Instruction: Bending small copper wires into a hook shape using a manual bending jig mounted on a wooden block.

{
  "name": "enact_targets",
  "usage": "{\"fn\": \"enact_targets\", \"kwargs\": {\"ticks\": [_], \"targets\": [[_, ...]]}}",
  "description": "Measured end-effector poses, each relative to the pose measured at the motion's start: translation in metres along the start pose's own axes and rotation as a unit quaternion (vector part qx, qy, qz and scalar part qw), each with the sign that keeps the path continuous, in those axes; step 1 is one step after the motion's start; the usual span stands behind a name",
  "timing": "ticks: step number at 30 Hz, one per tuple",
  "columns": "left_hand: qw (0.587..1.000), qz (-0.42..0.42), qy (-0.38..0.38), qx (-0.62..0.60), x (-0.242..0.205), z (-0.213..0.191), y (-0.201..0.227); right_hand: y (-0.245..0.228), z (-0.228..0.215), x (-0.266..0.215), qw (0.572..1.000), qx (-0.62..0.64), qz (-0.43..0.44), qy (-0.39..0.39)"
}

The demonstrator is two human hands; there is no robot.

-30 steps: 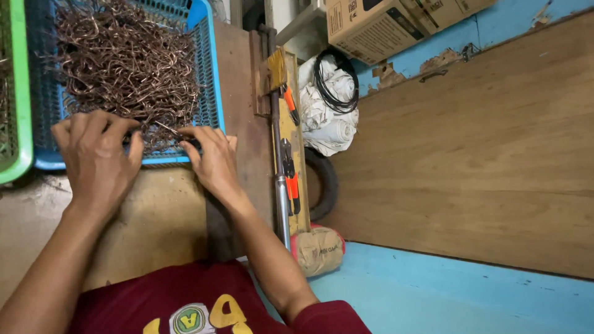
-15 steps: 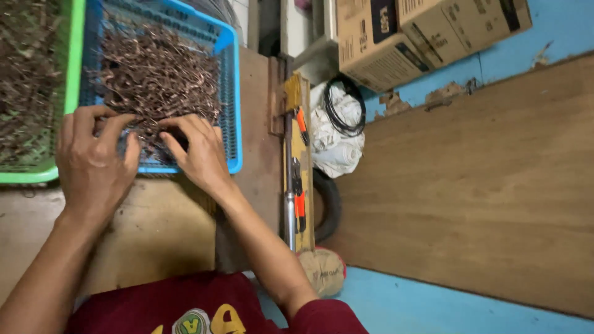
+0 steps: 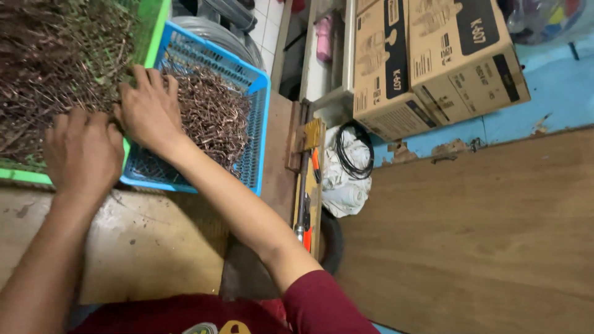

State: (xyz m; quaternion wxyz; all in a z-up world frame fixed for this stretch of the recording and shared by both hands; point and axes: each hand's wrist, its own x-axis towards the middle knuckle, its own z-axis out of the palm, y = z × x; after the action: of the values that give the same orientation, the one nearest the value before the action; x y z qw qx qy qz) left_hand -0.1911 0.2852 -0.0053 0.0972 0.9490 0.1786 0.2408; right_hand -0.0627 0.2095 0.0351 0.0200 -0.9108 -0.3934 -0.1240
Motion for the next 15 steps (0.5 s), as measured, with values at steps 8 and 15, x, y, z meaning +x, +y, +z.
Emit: {"fn": "enact_targets", "kwargs": {"ticks": [8, 15], "targets": [[1.000, -0.013, -0.011, -0.010, -0.001, -0.006, 0.005, -0.013, 0.016, 0.027, 0.998, -0.026, 0.011, -0.058], [0.998, -0.017, -0.037, -0.052, 0.001, -0.012, 0.006, 0.001, 0.005, 0.019, 0.998, 0.030, 0.018, 0.053]]}}
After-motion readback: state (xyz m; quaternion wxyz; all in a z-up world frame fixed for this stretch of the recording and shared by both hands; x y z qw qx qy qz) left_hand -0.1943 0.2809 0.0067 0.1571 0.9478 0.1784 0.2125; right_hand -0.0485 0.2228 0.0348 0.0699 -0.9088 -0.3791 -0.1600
